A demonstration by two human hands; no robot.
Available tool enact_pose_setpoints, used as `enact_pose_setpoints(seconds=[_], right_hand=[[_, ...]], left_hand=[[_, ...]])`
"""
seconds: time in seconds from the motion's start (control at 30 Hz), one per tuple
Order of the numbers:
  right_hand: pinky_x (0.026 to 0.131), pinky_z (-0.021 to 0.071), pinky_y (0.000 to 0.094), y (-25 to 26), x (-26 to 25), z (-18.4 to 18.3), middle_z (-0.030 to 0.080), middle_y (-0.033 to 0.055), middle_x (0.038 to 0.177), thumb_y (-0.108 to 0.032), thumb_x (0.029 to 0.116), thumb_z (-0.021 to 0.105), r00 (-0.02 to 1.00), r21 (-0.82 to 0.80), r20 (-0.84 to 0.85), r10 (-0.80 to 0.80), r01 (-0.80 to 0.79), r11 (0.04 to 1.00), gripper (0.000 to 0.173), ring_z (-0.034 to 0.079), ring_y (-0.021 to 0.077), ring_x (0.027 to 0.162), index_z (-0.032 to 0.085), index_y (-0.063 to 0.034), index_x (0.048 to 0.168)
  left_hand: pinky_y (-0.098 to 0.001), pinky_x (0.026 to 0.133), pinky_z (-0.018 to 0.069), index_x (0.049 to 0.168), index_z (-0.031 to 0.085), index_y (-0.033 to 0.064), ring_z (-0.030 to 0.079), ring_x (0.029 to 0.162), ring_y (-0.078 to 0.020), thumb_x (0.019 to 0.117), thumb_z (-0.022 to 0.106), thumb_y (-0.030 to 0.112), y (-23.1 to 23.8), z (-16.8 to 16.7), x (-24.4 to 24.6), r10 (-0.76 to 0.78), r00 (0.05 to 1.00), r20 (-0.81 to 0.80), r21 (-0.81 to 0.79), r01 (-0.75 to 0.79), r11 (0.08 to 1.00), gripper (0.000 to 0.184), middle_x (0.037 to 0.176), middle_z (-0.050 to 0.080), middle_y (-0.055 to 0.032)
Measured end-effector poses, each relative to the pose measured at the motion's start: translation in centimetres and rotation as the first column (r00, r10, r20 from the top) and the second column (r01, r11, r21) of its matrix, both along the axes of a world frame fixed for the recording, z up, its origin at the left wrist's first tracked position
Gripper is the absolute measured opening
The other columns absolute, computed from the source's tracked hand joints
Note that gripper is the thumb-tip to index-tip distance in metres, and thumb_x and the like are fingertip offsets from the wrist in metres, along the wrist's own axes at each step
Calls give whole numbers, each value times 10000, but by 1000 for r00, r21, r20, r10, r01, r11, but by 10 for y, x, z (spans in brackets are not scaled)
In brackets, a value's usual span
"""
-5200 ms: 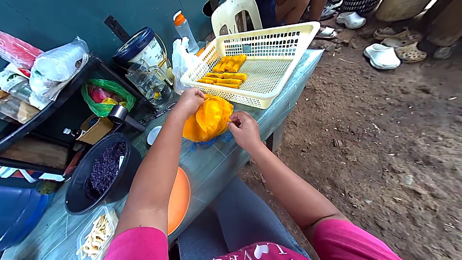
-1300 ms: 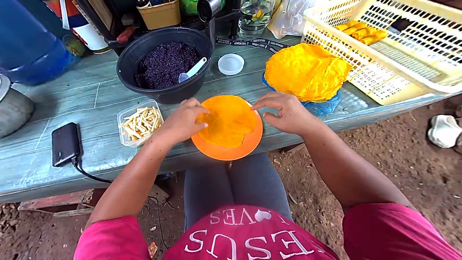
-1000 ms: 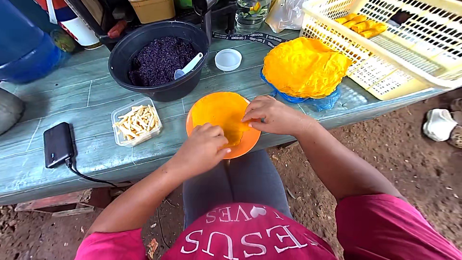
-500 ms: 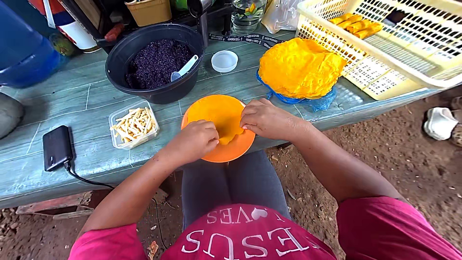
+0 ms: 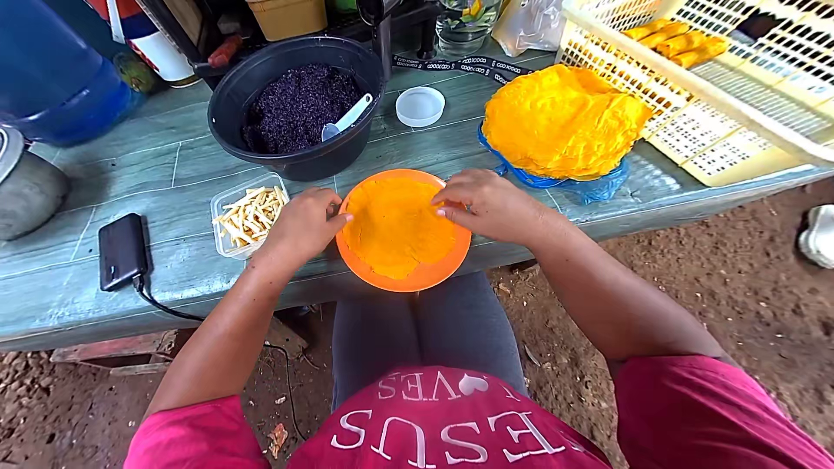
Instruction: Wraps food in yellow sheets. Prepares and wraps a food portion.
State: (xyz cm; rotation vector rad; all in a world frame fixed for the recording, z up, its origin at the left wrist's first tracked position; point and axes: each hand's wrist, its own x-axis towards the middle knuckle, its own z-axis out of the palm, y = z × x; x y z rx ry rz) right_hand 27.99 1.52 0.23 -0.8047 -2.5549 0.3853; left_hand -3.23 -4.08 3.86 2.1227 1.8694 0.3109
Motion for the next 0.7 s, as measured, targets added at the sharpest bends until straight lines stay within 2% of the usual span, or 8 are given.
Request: enact_pose_setpoints(seconds=[0.07,0.13,0.2,0.3,0.4,0.53,0.63,0.7], right_hand=[[979,475,626,12,-11,3,695,182,1116,-232,1013,639,988,-44,52,-149,151,988,256,622,394,1168,742,-47,1157],[977,460,654,21,-22,4,662,208,1181,-327,954,736,960,-95,96,-262,270,958,398,577,428,1217,705,-45,1233],[988,448,676,27,-30,5,620,231,1245,-347,887,813,941,-167,135,-311,331,929,560,542,453,1253,645,-51,1331],[961,480,648,36,-33,5,610,237,1233,-256,858,847,946,-247,112,-304,323,914,585,585,433,1166,620,-44,1354],[983,475,647,44,-37,7,614,243,1256,-249,853,854,936,-254,128,-328,351,901,588,579,438,1194,623,-43,1353],[995,499,588,52,-50,38,614,243,1274,-295,924,783,949,-179,50,-311,315,932,522,606,407,1176,633,-21,1342],[1028,495,542,67,-78,77,663,230,1221,-211,1008,653,972,-22,-72,-225,224,974,339,633,382,1159,678,18,1256],[1058,464,536,86,-105,94,698,201,1196,-161,1032,582,988,86,-17,-153,154,984,267,617,382,1204,725,2,1187]], left_hand=[[-596,886,526,1286,632,-18,656,991,-375,945,755,374,1,-1,6,53,999,-1,-27,-53,998,534,1138,659,-224],[-606,925,516,1319,614,4,645,1050,-377,890,817,373,3,3,15,82,997,-9,-107,-83,991,601,1158,652,-219],[-577,925,526,1323,611,8,652,1025,-361,881,835,300,8,6,19,73,997,0,-162,-72,984,575,1113,660,-209],[-535,885,539,1304,620,-8,656,943,-334,891,822,189,18,6,16,65,995,72,-168,-52,984,500,1076,659,-212],[-537,915,529,1282,631,-15,649,994,-347,899,814,184,28,4,11,67,995,75,-156,-54,986,469,1115,650,-222],[-588,942,542,1270,654,-12,658,1111,-391,951,746,339,19,16,25,22,996,-88,-39,-26,999,484,1212,652,-224],[-541,909,561,1182,704,13,679,1058,-338,970,704,405,10,31,53,-176,983,-51,66,179,982,446,1131,688,-182],[-495,856,570,1143,720,29,695,969,-285,1001,660,407,14,44,63,-288,958,-10,99,288,953,409,1054,705,-146]])
